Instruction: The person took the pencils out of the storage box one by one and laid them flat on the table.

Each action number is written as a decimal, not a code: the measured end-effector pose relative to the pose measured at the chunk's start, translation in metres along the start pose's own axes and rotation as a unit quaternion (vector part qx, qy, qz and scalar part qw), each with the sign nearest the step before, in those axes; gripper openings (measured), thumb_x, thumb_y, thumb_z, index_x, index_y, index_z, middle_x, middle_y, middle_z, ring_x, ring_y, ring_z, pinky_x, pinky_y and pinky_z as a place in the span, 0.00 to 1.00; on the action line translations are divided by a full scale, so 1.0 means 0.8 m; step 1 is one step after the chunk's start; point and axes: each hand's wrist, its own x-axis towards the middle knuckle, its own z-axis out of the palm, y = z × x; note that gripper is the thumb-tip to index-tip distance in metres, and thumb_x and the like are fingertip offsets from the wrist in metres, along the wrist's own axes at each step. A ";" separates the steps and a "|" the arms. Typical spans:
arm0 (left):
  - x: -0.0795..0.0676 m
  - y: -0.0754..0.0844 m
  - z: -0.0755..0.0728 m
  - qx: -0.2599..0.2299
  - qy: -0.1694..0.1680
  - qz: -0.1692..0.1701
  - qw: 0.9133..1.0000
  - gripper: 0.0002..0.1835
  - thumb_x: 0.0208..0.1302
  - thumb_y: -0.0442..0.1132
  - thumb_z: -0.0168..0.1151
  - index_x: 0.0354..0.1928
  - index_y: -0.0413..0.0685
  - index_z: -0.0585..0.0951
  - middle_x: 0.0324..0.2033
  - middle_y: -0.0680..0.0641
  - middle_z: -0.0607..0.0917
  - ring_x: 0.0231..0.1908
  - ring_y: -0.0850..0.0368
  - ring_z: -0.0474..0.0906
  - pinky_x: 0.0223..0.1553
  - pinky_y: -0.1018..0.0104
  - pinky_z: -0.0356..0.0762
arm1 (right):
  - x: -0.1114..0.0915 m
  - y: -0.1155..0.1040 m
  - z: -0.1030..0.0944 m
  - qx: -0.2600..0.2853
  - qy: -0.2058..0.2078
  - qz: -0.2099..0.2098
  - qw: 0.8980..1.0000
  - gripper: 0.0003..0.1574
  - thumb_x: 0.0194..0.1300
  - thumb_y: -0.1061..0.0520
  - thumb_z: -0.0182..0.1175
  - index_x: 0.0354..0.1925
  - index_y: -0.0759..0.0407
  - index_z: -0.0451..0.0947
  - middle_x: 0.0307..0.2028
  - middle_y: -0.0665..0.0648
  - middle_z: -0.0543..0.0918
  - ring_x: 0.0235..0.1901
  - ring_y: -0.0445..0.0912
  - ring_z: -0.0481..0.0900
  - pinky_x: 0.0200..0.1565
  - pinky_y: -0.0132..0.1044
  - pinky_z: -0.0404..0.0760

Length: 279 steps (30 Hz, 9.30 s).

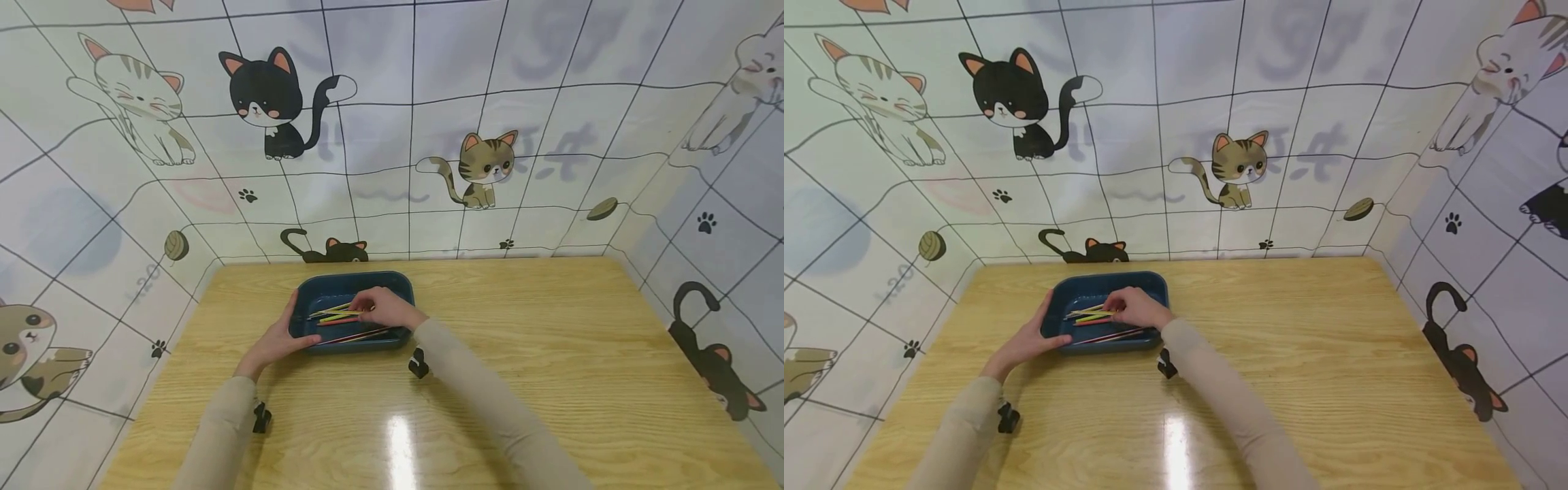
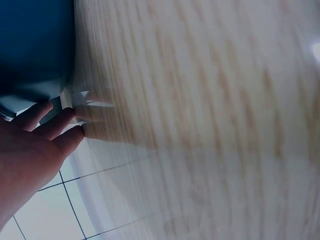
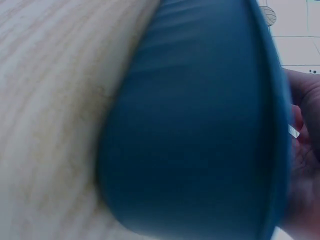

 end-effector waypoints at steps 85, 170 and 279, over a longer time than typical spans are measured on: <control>-0.001 0.001 -0.001 0.006 -0.007 0.004 1.000 0.62 0.56 0.52 0.71 0.76 0.56 0.32 0.73 0.32 0.42 0.67 0.27 0.49 0.63 0.35 0.51 | -0.138 0.183 -0.138 -0.061 0.130 0.128 0.981 0.14 0.62 0.68 0.57 0.46 0.68 0.81 0.38 0.60 0.81 0.37 0.50 0.74 0.41 0.44 0.73; -0.004 0.003 -0.004 -0.001 -0.008 0.015 1.000 0.61 0.57 0.49 0.70 0.76 0.56 0.32 0.73 0.33 0.39 0.69 0.28 0.43 0.63 0.34 0.48 | -0.063 0.015 -0.013 0.048 0.062 -0.107 0.991 0.12 0.65 0.65 0.61 0.48 0.65 0.80 0.45 0.60 0.80 0.45 0.53 0.78 0.48 0.48 0.78; -0.002 0.001 -0.001 -0.004 -0.002 0.010 1.000 0.61 0.57 0.51 0.70 0.76 0.55 0.33 0.74 0.34 0.39 0.69 0.28 0.43 0.63 0.33 0.47 | -0.089 0.025 -0.068 0.016 0.084 -0.025 0.996 0.13 0.65 0.64 0.61 0.48 0.60 0.81 0.39 0.52 0.82 0.38 0.44 0.77 0.42 0.39 0.77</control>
